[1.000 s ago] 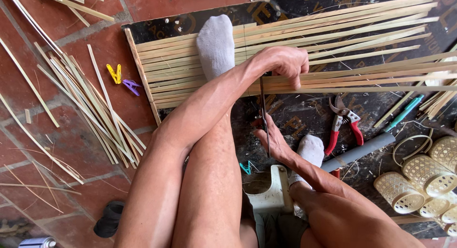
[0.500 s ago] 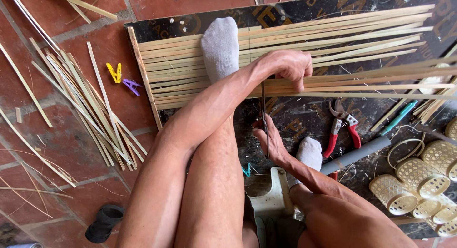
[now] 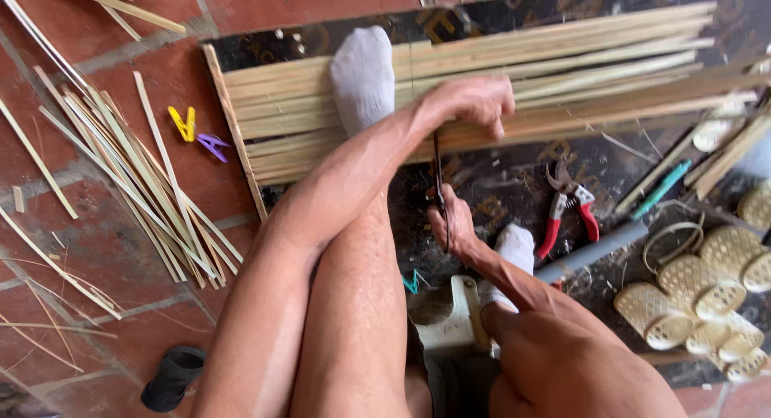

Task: The person weaves thin bamboo strips into a flat mat on a work surface. They use pliers and scissors to cut the strips to length and a small tool to press the weave tight. The person repeatedly adds new strips and trims the ends.

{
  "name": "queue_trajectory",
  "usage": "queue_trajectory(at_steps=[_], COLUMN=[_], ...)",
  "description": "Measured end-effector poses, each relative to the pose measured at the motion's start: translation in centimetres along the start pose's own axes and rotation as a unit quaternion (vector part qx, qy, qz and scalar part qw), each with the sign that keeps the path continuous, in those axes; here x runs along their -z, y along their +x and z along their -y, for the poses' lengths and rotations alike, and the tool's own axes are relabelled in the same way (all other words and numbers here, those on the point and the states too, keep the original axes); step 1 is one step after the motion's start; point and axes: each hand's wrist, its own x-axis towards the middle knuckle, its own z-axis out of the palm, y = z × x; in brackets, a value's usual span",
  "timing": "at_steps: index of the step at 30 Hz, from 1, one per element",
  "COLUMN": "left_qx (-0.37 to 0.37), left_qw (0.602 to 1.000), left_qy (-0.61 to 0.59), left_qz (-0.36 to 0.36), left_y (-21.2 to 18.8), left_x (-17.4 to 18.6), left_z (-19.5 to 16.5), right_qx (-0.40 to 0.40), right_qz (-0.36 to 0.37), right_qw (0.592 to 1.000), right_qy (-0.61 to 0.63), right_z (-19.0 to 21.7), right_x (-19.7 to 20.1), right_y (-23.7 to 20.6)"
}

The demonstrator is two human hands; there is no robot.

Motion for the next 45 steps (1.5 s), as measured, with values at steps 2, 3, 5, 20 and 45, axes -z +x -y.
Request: queue_trajectory(at_steps=[2,3,5,20,45], left_qx=[-0.004,-0.014,0.0,0.076,0.071], left_qw=[1.0,1.0,0.999,0.981,0.958], left_qy=[-0.003,-0.006,-0.039,-0.102,-0.234], left_qz=[-0.004,-0.005,0.017,0.145,0.148], left_y=[0.0,0.0,-0.4,-1.5,-0.9], left_x=[-0.1,-0.1,-0.2,-1.2,-2.2], left_z=[0.2,0.1,-0.2,-2.0,0.3], right_qx=[0.047,0.052,0.058,0.056,0.05], right_qz=[-0.021,-0.023,-0.013,-0.005,-0.023], right_qw=[0.999,0.998,0.998,0.998,0.998], right_qy=[0.001,0.0,0.003,0.019,-0.021], right_z=[-0.5,-0.7,-0.9,-2.3,-0.7], right_x=[-0.1,-0.1,-0.3,-0.7,0.0], right_y=[0.3,0.3,0.4,-0.8,-1.1])
